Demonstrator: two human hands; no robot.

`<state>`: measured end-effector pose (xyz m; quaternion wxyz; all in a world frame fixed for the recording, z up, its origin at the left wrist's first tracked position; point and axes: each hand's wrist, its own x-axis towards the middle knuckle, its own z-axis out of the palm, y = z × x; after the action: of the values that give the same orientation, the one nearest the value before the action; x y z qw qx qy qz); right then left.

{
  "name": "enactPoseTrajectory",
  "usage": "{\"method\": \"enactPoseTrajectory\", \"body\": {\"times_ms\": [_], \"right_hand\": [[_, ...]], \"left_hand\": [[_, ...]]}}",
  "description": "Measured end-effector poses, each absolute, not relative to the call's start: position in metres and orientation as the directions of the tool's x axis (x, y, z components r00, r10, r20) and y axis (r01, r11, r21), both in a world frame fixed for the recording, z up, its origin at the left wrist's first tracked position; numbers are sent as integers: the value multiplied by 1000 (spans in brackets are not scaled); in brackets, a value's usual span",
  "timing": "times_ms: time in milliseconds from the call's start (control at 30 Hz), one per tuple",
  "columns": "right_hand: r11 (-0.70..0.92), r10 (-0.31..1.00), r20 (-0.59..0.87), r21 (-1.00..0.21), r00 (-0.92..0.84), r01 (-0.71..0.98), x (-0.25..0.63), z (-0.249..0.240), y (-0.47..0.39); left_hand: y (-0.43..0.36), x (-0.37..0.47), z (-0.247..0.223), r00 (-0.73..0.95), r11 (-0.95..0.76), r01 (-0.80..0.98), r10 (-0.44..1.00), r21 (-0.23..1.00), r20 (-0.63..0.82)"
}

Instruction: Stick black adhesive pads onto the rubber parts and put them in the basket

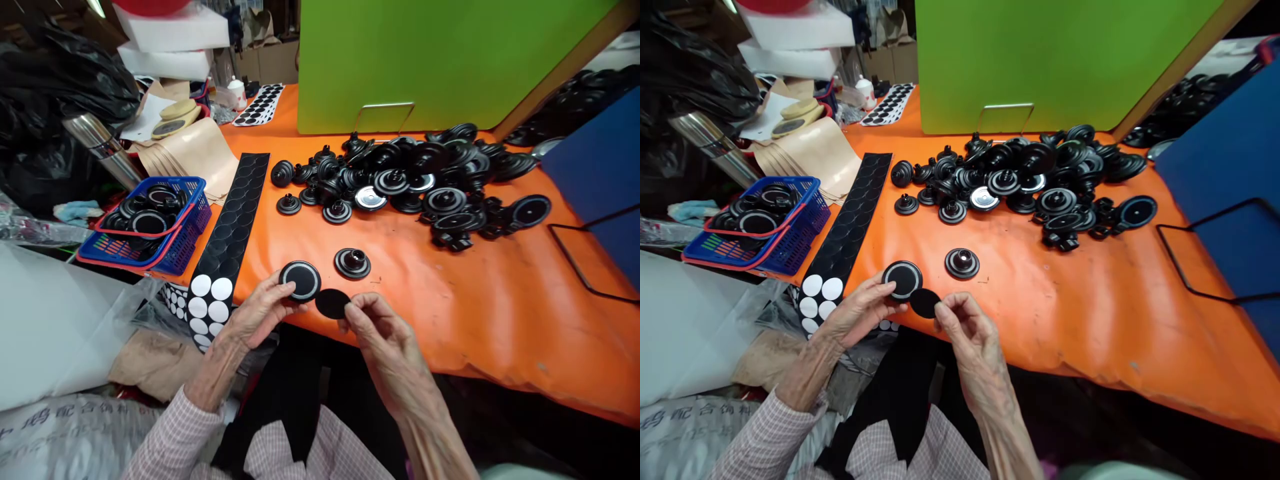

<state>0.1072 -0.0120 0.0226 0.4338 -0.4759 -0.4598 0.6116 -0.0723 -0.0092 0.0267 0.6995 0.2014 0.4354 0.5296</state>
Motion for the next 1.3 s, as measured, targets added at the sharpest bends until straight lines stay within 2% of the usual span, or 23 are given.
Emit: {"method": "enactPoseTrajectory", "body": {"times_ms": [200, 300, 367, 433, 467, 533, 600, 633, 700, 767, 833, 867, 900, 967, 1033, 1133, 1300], "right_hand": [[-225, 973, -209, -953, -95, -205, 99, 18, -9], [-251, 967, -256, -929, -20, -271, 100, 15, -6], [-259, 955, -291, -909, 52, -325, 104, 14, -3], [-255, 946, -310, -894, 99, -369, 110, 13, 0], [-250, 942, -315, -889, 118, -383, 113, 14, 1], [-249, 934, -328, -882, 142, -399, 120, 14, 0], [-261, 926, -349, -864, 140, -431, 126, 13, -3], [-264, 924, -357, -853, 135, -451, 128, 12, -4], [-258, 925, -359, -835, 127, -486, 134, 11, -8], [-253, 922, -363, -830, 137, -498, 141, 9, -11], [-258, 914, -375, -830, 152, -495, 149, 9, -13], [-254, 913, -375, -832, 163, -492, 152, 10, -13], [-247, 913, -369, -837, 170, -489, 154, 10, -14], [-225, 920, -345, -851, 183, -475, 154, 11, -14], [-208, 929, -318, -872, 189, -443, 149, 12, -13], [-197, 946, -278, -900, 165, -389, 134, 13, -13], [-171, 967, -214, -946, 136, -275, 114, 11, -18]], "left_hand": [[-26, -72, 26, 103, 361, -402, 931, 841, -350], [-17, -73, 21, 17, 321, -288, 944, 902, -330], [-1, -76, 18, -80, 259, -115, 960, 959, -268], [18, -77, 19, -171, 181, 175, 974, 968, -151], [27, -76, 22, -229, 148, 347, 971, 926, -70], [41, -67, 26, -317, 119, 654, 940, 747, 128], [51, -49, 27, -252, 58, 812, 932, 581, 260], [55, -38, 26, -158, -16, 838, 950, 546, 270], [63, -16, 19, 66, -181, 804, 974, 566, 217], [70, -1, 14, 143, -213, 708, 977, 674, 158], [72, 2, 13, 64, -75, 500, 997, 863, 49], [70, -1, 15, 30, 35, 316, 998, 948, -47], [66, -5, 18, 32, 151, 97, 987, 984, -154], [52, -16, 26, 111, 350, -285, 937, 892, -332], [34, -25, 33, 176, 454, -481, 888, 750, -425], [9, -30, 35, 208, 479, -551, 872, 683, -444], [-14, -34, 27, 204, 431, -452, 902, 781, -379]]}}
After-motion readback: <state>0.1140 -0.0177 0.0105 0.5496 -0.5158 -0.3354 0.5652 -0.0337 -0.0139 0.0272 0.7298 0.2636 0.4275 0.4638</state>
